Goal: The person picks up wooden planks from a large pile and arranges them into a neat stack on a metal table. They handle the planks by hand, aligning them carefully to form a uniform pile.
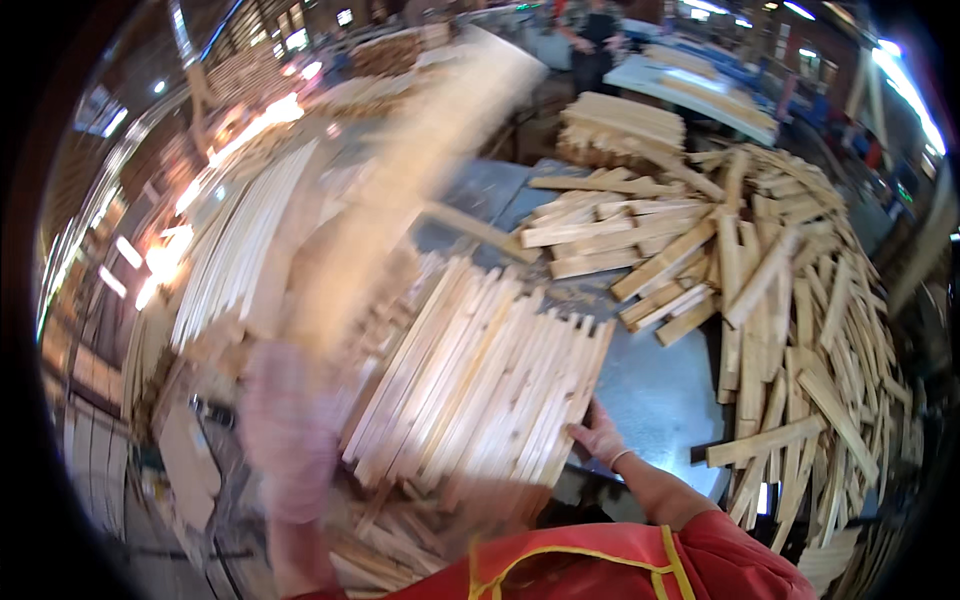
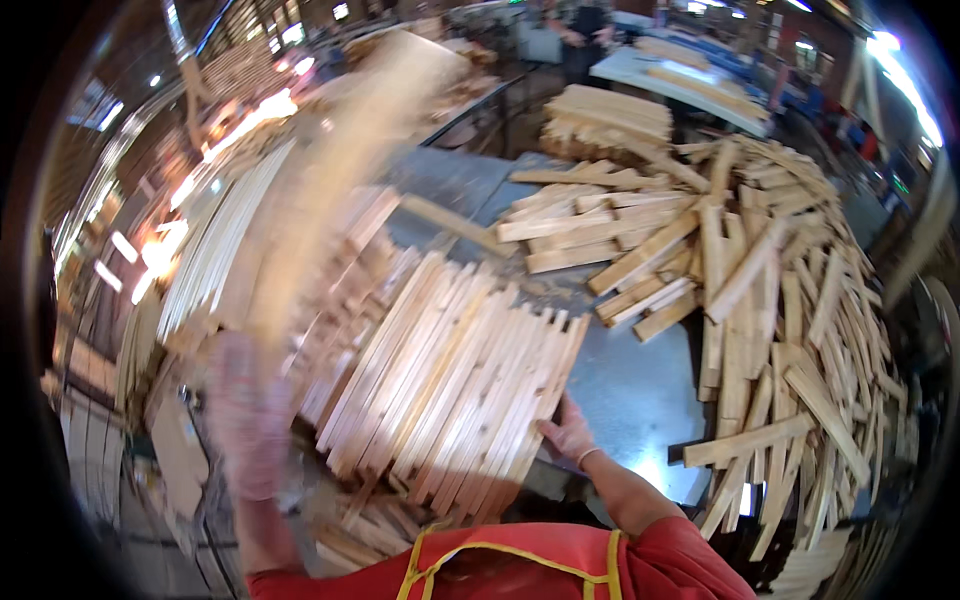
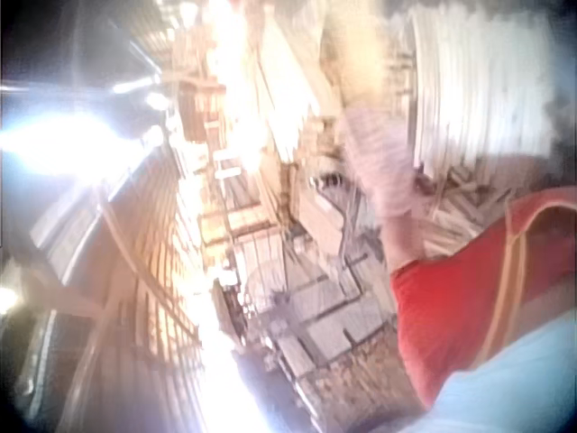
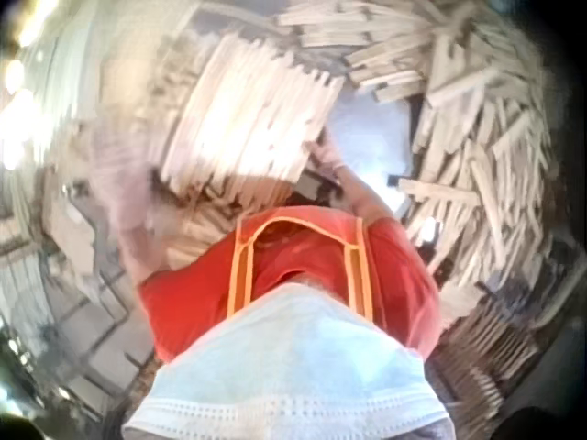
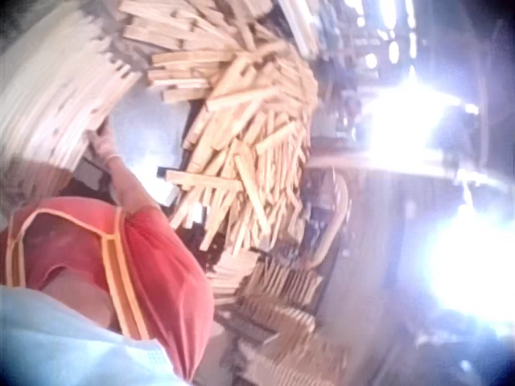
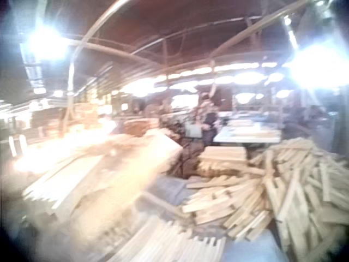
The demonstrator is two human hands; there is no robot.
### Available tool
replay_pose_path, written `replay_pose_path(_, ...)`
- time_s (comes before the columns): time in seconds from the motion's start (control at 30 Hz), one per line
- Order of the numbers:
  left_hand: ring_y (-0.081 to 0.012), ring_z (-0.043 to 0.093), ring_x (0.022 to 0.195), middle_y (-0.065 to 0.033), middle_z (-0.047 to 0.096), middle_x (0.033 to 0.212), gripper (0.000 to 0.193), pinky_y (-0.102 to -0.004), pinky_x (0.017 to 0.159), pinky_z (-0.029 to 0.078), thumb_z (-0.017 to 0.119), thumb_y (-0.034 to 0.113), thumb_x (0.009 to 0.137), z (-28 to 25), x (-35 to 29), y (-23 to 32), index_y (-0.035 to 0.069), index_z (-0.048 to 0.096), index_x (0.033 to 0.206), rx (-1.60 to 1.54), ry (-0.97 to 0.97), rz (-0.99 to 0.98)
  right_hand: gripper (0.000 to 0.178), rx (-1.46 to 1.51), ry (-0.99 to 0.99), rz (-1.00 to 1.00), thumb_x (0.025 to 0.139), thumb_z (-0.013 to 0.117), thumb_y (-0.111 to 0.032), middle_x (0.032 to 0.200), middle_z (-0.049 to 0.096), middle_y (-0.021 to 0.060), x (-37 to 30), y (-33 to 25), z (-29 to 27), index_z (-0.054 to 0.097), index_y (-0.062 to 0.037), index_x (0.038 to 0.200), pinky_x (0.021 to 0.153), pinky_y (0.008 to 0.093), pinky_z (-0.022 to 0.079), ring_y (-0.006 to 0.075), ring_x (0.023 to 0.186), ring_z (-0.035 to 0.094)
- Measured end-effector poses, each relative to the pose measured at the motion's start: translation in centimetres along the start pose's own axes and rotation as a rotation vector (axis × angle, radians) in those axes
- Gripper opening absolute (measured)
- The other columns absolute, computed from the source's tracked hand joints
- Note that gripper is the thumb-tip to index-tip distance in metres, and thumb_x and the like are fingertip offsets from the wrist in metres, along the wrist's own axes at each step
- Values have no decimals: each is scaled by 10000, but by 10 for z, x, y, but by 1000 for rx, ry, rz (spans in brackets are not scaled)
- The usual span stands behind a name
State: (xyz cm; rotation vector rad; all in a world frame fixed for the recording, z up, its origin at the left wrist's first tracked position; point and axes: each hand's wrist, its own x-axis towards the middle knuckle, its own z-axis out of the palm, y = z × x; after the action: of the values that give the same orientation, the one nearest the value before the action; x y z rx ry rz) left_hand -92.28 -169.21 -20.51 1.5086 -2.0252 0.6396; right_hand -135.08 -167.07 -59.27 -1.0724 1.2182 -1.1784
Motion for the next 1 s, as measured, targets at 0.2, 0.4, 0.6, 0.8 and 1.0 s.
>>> replay_pose_path(0.2,-413,519,1435,-229,531,1573,555,-461,1190,418,563,214,1070,-41,97,-147,70,481,1599,270,59,-125,988,-406,81,57,837,819,-310,1519,552,264,-4,-7,5,321,-65,1655,1195,448,424,417,1398,539)
replay_pose_path(0.4,-396,558,1400,-247,570,1528,541,-443,1174,437,528,205,1008,7,162,-212,29,560,1519,73,-763,-228,988,-499,107,140,841,798,-325,1492,589,248,-5,-22,6,313,-79,1665,1170,451,453,407,1370,574)
replay_pose_path(0.6,-396,441,1502,-229,482,1622,548,-455,1269,313,476,128,1066,3,135,-153,10,459,1600,404,-70,228,789,-565,81,46,878,724,-300,1413,650,264,-31,-71,-51,462,-10,1563,1133,462,496,413,1326,614)
replay_pose_path(0.8,-363,540,1424,-210,531,1562,499,-456,1206,413,567,266,1087,27,23,122,17,542,1519,-539,-321,-111,631,-1171,347,93,834,718,-131,1299,698,187,-138,-166,-262,601,-60,1450,1098,444,492,398,1236,635)
replay_pose_path(1.0,-371,615,1337,-192,676,1382,597,-460,1148,481,792,164,872,136,-72,282,15,632,1428,-707,-587,325,413,-1898,105,221,799,839,-354,1121,747,39,-222,-135,-393,734,-176,1157,1031,437,488,253,1119,693)
